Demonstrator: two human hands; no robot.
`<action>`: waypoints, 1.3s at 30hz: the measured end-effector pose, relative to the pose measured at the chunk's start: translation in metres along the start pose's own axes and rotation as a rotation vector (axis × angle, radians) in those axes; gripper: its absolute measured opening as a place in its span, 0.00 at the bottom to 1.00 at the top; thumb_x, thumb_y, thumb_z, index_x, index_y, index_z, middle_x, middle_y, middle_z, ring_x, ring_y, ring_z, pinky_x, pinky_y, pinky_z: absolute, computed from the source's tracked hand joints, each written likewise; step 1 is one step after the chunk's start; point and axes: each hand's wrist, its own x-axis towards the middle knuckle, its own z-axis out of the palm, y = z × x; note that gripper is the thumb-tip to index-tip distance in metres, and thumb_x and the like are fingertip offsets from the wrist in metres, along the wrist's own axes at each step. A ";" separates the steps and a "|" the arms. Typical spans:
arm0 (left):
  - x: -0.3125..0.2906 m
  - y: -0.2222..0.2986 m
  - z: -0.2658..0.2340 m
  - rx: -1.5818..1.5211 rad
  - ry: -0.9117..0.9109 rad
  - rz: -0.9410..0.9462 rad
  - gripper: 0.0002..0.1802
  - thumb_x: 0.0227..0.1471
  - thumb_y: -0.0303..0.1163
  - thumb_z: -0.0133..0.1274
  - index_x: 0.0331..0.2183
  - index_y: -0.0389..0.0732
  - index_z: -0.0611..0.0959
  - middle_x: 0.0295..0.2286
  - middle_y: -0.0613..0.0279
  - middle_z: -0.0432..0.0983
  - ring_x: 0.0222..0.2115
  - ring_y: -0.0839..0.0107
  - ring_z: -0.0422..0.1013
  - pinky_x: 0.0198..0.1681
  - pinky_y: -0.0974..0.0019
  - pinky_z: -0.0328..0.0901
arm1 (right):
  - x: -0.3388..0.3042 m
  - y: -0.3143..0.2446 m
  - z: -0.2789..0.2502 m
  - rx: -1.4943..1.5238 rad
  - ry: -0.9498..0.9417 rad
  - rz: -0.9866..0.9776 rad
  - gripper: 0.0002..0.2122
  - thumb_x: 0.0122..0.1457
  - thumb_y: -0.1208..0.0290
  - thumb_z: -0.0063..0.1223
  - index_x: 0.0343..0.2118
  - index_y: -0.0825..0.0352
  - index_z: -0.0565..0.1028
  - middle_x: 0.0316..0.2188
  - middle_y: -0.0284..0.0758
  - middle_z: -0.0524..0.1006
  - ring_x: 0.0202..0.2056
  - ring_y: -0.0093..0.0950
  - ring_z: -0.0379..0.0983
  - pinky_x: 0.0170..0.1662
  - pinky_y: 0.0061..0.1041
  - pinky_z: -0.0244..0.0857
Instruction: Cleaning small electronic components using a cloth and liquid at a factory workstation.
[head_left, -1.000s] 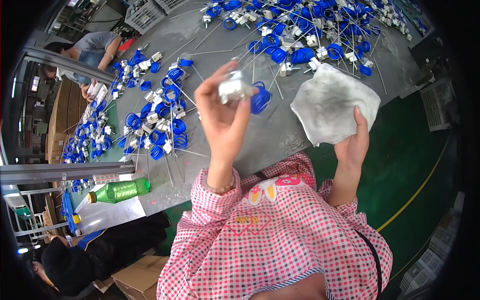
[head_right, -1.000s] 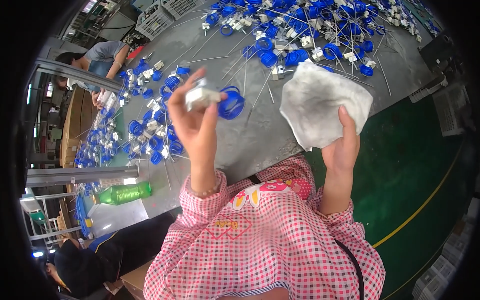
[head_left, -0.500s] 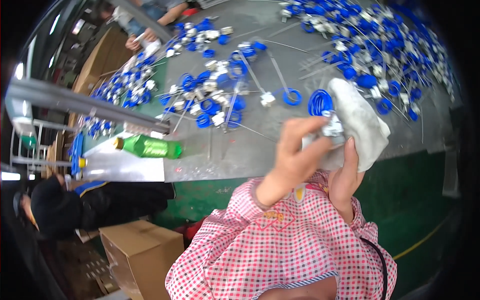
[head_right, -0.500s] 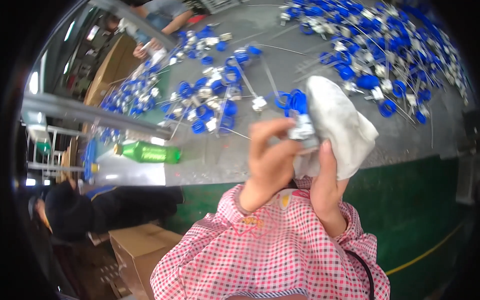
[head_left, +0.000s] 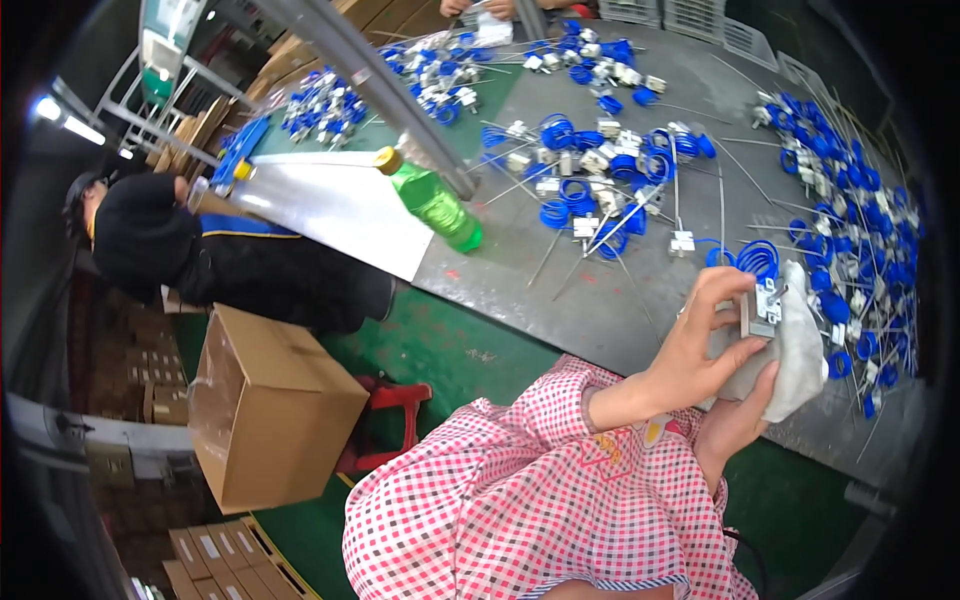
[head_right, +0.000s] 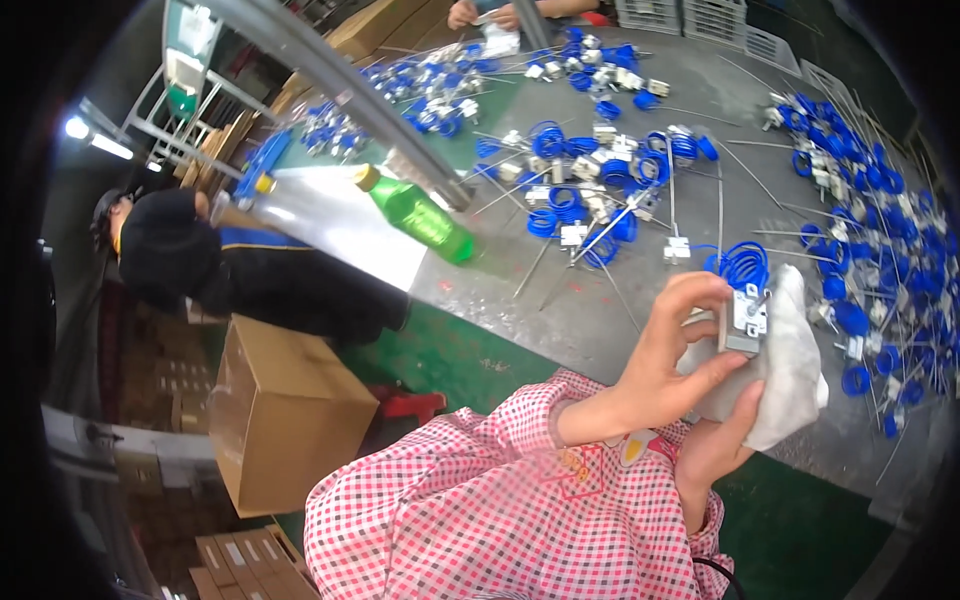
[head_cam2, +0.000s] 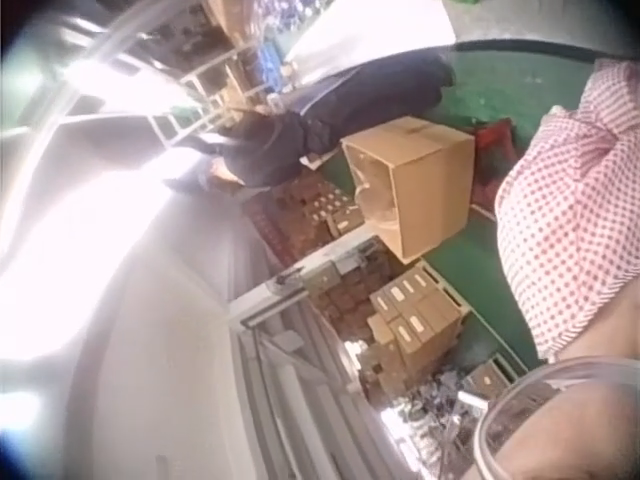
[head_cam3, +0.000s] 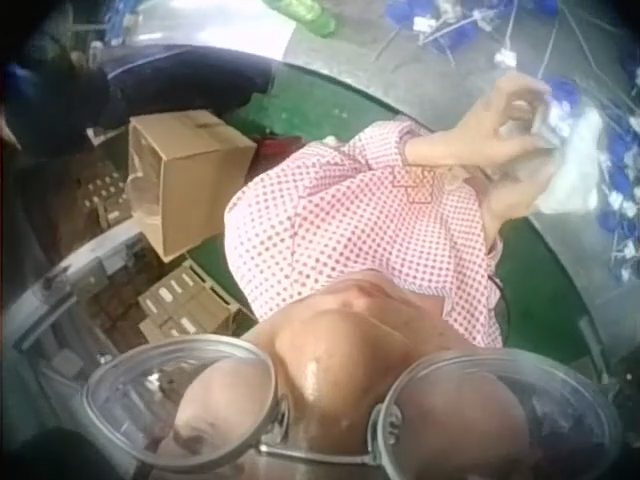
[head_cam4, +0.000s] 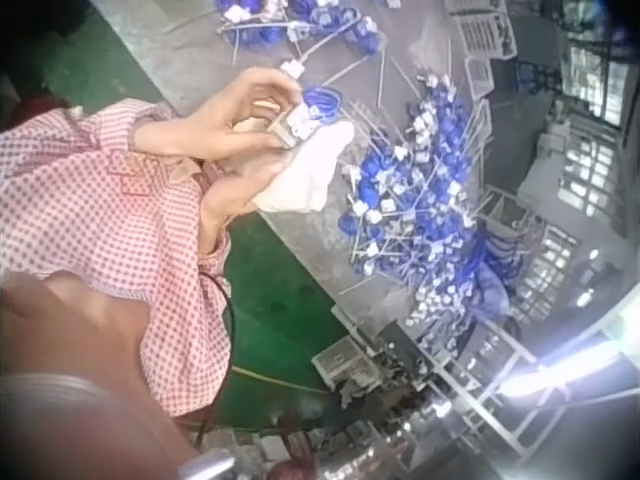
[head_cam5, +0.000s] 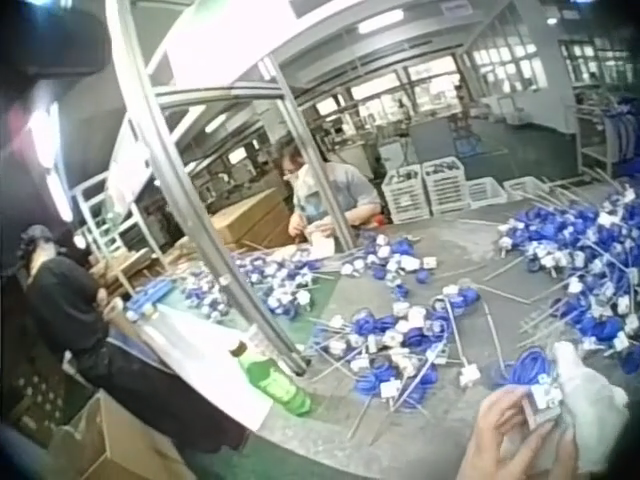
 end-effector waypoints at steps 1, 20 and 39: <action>0.001 0.002 -0.002 0.071 -0.026 -0.031 0.24 0.35 0.17 0.52 0.39 0.37 0.68 0.41 0.52 0.57 0.42 0.63 0.60 0.40 0.65 0.63 | 0.002 0.001 -0.002 0.000 0.009 0.016 0.21 0.57 0.66 0.31 0.51 0.73 0.53 0.49 0.41 0.58 0.50 0.32 0.55 0.52 0.30 0.49; -0.016 0.008 -0.006 0.074 0.118 -0.127 0.29 0.33 0.12 0.53 0.43 0.28 0.67 0.40 0.54 0.62 0.38 0.69 0.65 0.40 0.70 0.65 | 0.004 0.005 0.015 -0.231 0.168 -0.154 0.23 0.48 0.74 0.38 0.48 0.78 0.51 0.45 0.45 0.60 0.45 0.34 0.61 0.46 0.28 0.57; -0.008 -0.010 -0.034 -0.135 0.150 -0.269 0.30 0.41 0.13 0.47 0.48 0.27 0.58 0.44 0.50 0.60 0.43 0.67 0.62 0.44 0.65 0.62 | 0.017 -0.001 0.002 0.290 0.478 0.163 0.21 0.52 0.65 0.38 0.47 0.70 0.58 0.45 0.40 0.63 0.45 0.34 0.61 0.47 0.32 0.56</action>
